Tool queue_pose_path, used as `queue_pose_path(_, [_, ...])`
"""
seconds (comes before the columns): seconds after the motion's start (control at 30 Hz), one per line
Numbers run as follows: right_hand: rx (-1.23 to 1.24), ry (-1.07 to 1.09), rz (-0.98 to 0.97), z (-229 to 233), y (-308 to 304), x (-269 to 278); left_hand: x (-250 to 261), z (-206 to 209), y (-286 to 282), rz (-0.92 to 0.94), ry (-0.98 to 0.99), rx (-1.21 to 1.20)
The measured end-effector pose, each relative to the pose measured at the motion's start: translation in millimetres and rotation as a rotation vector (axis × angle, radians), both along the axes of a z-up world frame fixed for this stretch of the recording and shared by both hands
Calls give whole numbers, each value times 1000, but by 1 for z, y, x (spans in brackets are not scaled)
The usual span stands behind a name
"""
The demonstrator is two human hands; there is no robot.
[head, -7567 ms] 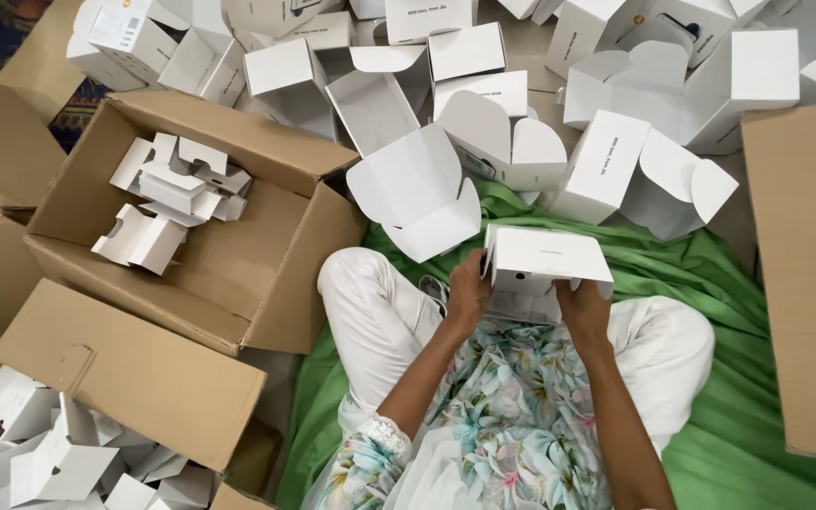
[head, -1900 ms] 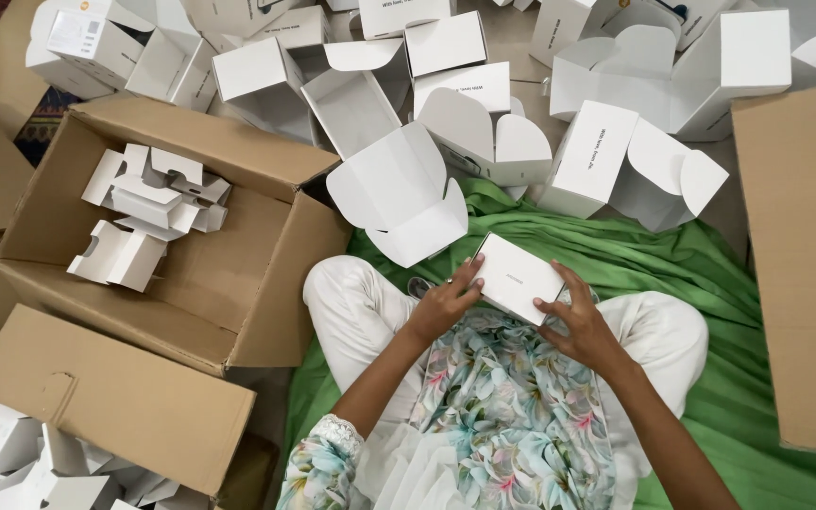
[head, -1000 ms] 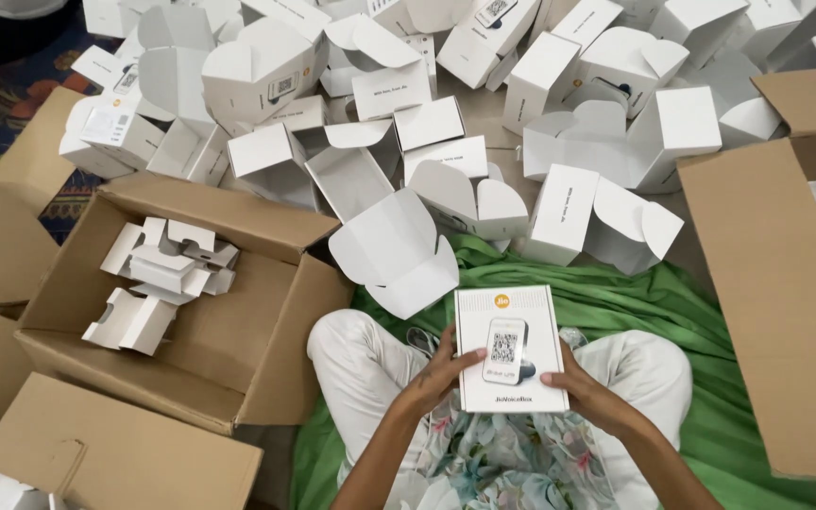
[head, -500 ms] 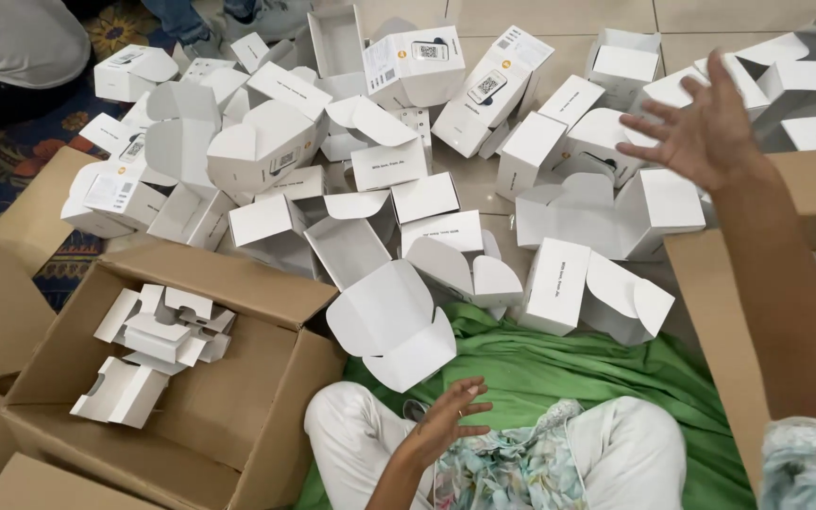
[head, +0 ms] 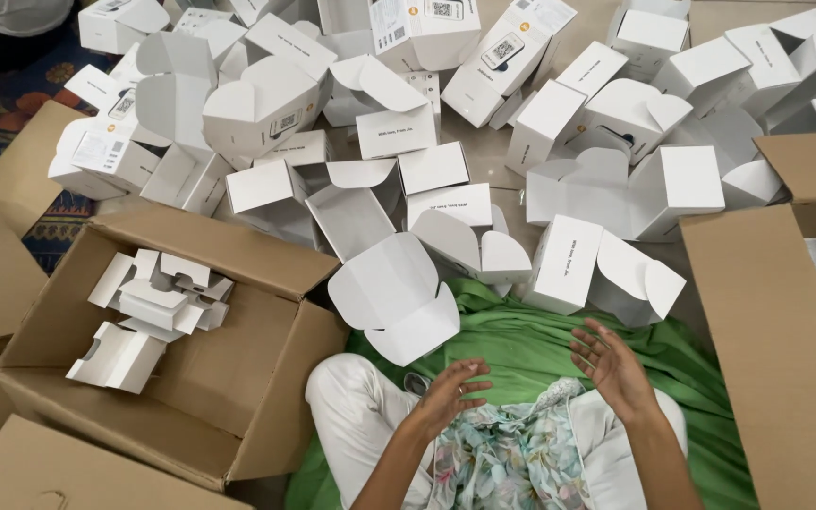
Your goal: The person assembles white cardboard boxes, inserts QR code pamphlets into them, and packs the smaller boxes into larger brown shipping boxes.
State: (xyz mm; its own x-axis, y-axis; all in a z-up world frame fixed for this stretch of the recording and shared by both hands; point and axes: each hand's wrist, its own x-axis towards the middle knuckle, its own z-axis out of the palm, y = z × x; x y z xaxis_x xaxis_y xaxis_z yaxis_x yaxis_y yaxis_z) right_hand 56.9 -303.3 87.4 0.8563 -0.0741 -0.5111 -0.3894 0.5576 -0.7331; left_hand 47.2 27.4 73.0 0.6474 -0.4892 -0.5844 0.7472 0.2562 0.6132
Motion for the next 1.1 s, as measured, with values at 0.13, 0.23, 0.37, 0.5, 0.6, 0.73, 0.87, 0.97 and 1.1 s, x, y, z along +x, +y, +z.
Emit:
queue_pose_path(0.13, [26, 19, -22, -20, 13, -27, 13, -18, -1, 79, -70, -11])
queue_pose_path(0.23, [1, 26, 1, -21, 35, -30, 26, -24, 5, 177, -132, 63])
queue_pose_path(0.37, [-384, -76, 94, -17, 75, 2, 37, -29, 22, 295, -253, 201])
queue_pose_path(0.5, [-1271, -521, 79, 13, 116, 50, 29, -40, 40, 355, -371, 350])
queue_pose_path(0.6, [-1602, -723, 19, 46, 135, 106, 12, -49, 46, 331, -350, 367])
queue_pose_path(0.73, [-1542, -491, 187, 11, 124, 163, -19, -58, 46, 277, -313, 275])
queue_pose_path(0.87, [-1392, -503, 365, 45, 132, 166, -30, -50, 42, 185, -254, 264])
queue_pose_path(0.97, [-1526, -800, 320, 114, 135, 138, -34, -49, 38, 144, -220, 238])
queue_pose_path(1.1, [-1764, -1408, 380, 200, 110, 86, -25, -47, 39, 243, -192, -21])
